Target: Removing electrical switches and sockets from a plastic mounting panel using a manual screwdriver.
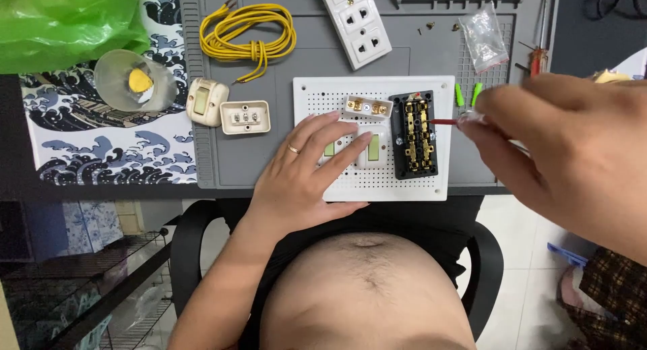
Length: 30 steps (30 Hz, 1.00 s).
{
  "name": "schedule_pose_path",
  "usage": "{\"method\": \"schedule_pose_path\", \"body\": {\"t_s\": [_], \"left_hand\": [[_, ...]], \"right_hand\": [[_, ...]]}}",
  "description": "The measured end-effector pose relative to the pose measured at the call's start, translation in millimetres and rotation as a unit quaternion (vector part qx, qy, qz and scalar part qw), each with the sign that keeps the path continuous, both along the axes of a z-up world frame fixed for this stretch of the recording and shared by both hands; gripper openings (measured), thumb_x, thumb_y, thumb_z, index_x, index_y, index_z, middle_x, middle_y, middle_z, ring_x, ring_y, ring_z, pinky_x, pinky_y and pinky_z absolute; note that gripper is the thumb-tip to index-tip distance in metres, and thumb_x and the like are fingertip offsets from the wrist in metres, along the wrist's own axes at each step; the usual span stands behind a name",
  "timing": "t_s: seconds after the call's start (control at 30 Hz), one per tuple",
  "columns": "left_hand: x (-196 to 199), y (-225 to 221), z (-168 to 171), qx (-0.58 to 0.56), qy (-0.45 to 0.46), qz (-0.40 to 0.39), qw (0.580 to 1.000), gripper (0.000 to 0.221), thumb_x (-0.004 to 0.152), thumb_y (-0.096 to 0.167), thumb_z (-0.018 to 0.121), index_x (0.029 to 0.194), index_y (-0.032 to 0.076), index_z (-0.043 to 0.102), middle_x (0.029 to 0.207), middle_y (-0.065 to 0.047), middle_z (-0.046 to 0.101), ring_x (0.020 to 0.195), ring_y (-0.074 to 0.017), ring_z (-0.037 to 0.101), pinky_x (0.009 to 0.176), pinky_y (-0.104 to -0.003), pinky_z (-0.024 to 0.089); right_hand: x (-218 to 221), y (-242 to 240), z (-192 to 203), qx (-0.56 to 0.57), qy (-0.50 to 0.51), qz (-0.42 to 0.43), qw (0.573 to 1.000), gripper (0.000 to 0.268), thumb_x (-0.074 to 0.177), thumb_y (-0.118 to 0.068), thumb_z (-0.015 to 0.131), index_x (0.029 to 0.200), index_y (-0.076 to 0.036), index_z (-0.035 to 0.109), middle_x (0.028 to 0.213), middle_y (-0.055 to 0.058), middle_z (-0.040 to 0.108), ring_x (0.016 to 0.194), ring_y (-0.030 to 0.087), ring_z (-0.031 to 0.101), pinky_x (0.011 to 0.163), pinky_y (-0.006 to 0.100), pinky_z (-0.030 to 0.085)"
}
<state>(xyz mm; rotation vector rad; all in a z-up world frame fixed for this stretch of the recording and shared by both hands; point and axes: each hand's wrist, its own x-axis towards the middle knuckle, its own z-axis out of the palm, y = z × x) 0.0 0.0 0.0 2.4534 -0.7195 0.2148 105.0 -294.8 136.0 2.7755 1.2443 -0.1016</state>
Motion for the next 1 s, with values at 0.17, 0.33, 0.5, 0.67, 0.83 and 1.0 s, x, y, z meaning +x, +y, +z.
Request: {"method": "schedule_pose_path", "body": {"t_s": [0.17, 0.33, 0.5, 0.67, 0.83, 1.0], "left_hand": [[-1.1, -1.2, 0.5, 0.008, -0.003, 0.008, 1.0, 0.078, 0.1, 0.062, 0.076, 0.156, 0.013, 0.054, 0.148, -0.012, 0.056, 0.147, -0.0364, 0.051, 0.124, -0.053, 0.047], [-0.4, -0.4, 0.2, 0.004, -0.01, 0.007, 1.0, 0.079, 0.099, 0.06, 0.079, 0.156, 0.012, 0.053, 0.146, -0.014, 0.057, 0.145, -0.0368, 0.053, 0.125, -0.054, 0.047], [-0.9, -0.4, 0.6, 0.003, -0.012, 0.006, 1.0, 0.079, 0.099, 0.06, 0.08, 0.156, 0.012, 0.053, 0.147, -0.014, 0.057, 0.146, -0.0369, 0.051, 0.126, -0.055, 0.045], [-0.8, -0.1, 0.1, 0.005, -0.008, 0.005, 1.0, 0.082, 0.097, 0.059, 0.085, 0.156, 0.012, 0.053, 0.147, -0.014, 0.057, 0.146, -0.0372, 0.051, 0.126, -0.055, 0.045], [-0.9, 0.2, 1.2, 0.002, -0.003, 0.002, 1.0, 0.08, 0.099, 0.059, 0.082, 0.157, 0.012, 0.052, 0.149, -0.014, 0.055, 0.147, -0.0375, 0.051, 0.126, -0.055, 0.045], [-0.4, -0.2, 1.9, 0.004, -0.004, 0.004, 1.0, 0.081, 0.098, 0.057, 0.085, 0.156, 0.012, 0.053, 0.148, -0.013, 0.056, 0.146, -0.0367, 0.051, 0.127, -0.055, 0.044]], "right_hand": [[-1.8, -0.7, 2.3, -0.012, -0.01, 0.022, 1.0, 0.024, 0.123, -0.034, 0.063, 0.105, -0.019, 0.063, 0.075, -0.002, 0.052, 0.054, 0.025, 0.051, 0.053, 0.039, 0.044], [5.9, 2.9, 5.5, 0.02, -0.009, 0.092, 0.996, 0.013, 0.115, -0.02, 0.064, 0.125, -0.021, 0.071, 0.086, 0.002, 0.054, 0.046, 0.026, 0.04, 0.048, 0.038, 0.036], [8.1, 0.1, 4.8, -0.016, -0.006, 0.04, 0.999, 0.01, 0.115, -0.021, 0.063, 0.119, -0.027, 0.07, 0.093, -0.001, 0.058, 0.053, 0.027, 0.052, 0.054, 0.038, 0.049], [10.6, -2.9, 1.4, -0.006, 0.012, 0.015, 1.0, 0.015, 0.109, -0.017, 0.067, 0.122, -0.023, 0.071, 0.097, 0.001, 0.061, 0.068, 0.025, 0.062, 0.058, 0.041, 0.053], [9.4, -5.7, -2.7, 0.001, 0.011, -0.008, 1.0, 0.015, 0.107, -0.015, 0.068, 0.119, -0.023, 0.071, 0.096, 0.002, 0.061, 0.067, 0.026, 0.06, 0.064, 0.042, 0.05], [10.9, -21.5, -23.6, -0.021, -0.032, -0.017, 0.999, 0.009, 0.109, -0.012, 0.07, 0.114, -0.018, 0.066, 0.097, 0.006, 0.06, 0.085, 0.024, 0.065, 0.07, 0.038, 0.053]]}}
